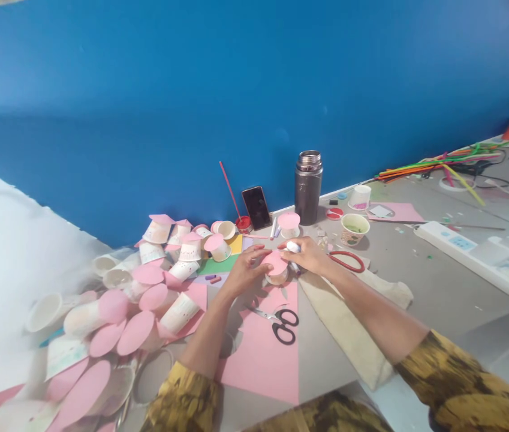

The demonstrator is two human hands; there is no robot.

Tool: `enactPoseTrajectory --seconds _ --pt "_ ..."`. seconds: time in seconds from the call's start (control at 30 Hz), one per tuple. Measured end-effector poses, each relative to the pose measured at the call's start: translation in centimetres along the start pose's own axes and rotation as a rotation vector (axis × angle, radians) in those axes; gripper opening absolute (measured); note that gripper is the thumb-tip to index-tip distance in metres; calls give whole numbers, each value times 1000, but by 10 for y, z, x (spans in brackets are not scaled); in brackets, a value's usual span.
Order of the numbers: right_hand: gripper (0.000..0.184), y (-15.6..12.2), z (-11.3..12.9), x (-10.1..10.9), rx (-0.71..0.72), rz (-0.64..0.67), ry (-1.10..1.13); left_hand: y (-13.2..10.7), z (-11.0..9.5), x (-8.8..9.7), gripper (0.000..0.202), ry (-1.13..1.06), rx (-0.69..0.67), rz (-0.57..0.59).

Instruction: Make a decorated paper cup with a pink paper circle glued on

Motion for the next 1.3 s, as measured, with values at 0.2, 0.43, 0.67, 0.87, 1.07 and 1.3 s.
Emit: enactPoseTrajectory --seconds 0.2,0.43,0.67,0.87,1.07,1.3 --pt "35 -9 8 1 18 10 -85 1 4 0 39 20 5 0" --pt "32 -14 14 0 10 28 -163 -2 4 0 38 28 8 -10" --pt "37 -15 12 1 18 -16 -166 -4 4 -2 37 37 17 -23" --pt "21 -13 -1 9 46 -122 -116 -7 -4 -5 43 -16 17 -72" --pt "27 -9 -12 13 20 -218 -115 -10 -5 2 40 9 82 -187" --pt "17 -17 -2 4 53 -107 -106 -10 -6 -1 37 -64 96 -215"
Point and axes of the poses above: each hand's wrist, its own y-axis towards the middle knuckle, its own x-axis out of the back of the hand, z = x × y, the point moved 3 cm from there along y, towards the middle knuckle, and after that the axes turned 6 degrees about -x, right-handed, at the moved point
